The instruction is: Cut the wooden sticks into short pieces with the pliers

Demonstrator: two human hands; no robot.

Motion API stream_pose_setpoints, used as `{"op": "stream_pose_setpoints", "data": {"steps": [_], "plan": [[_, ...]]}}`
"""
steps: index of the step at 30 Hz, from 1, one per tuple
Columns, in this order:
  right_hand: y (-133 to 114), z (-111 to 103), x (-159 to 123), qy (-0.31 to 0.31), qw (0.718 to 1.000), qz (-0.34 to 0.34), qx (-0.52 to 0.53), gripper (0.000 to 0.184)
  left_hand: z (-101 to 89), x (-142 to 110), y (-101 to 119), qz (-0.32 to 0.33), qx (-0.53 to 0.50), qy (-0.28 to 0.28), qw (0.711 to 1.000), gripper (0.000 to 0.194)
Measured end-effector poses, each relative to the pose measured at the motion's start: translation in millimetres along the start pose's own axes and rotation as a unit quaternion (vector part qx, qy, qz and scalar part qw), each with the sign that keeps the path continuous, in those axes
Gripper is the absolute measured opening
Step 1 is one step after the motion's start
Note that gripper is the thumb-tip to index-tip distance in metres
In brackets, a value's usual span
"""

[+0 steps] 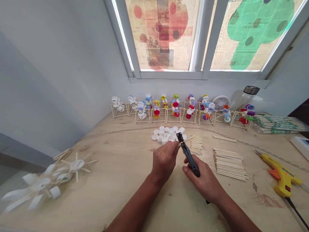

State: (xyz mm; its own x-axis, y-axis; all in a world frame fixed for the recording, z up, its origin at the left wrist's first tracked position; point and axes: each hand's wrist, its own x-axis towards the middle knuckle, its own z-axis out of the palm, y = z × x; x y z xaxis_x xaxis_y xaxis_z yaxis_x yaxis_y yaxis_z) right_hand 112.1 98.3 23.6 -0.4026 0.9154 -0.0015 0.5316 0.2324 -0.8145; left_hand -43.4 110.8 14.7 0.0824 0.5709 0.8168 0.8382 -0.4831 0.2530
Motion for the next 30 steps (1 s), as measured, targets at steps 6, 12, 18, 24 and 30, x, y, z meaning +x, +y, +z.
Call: {"op": "stream_pose_setpoints", "data": {"steps": [6, 12, 18, 24, 30], "plan": [[-2.2, 0.8, 0.5, 0.001, 1.0, -0.007, -0.005, 0.016, -2.2, 0.4, 0.2, 0.005, 0.012, 0.001, 1.0, 0.01], [0.2, 2.8, 1.5, 0.018, 0.999, -0.011, -0.037, 0.015, -3.1, 0.3, 0.1, 0.006, 0.004, -0.001, 1.0, 0.012], [-0.8, 4.2, 1.9, 0.032, 0.998, -0.01, -0.057, 0.015, -4.3, 1.9, 1.1, 0.0, -0.008, 0.0, 1.0, 0.014], [-1.5, 5.5, 1.6, 0.046, 0.997, -0.017, -0.061, 0.014, -5.9, 2.6, 2.2, -0.006, -0.005, -0.007, 1.0, 0.017], [-1.8, 7.9, -0.5, 0.049, 0.997, -0.015, -0.065, 0.012, -5.9, 1.6, 1.6, -0.008, -0.018, -0.006, 1.0, 0.014]]}}
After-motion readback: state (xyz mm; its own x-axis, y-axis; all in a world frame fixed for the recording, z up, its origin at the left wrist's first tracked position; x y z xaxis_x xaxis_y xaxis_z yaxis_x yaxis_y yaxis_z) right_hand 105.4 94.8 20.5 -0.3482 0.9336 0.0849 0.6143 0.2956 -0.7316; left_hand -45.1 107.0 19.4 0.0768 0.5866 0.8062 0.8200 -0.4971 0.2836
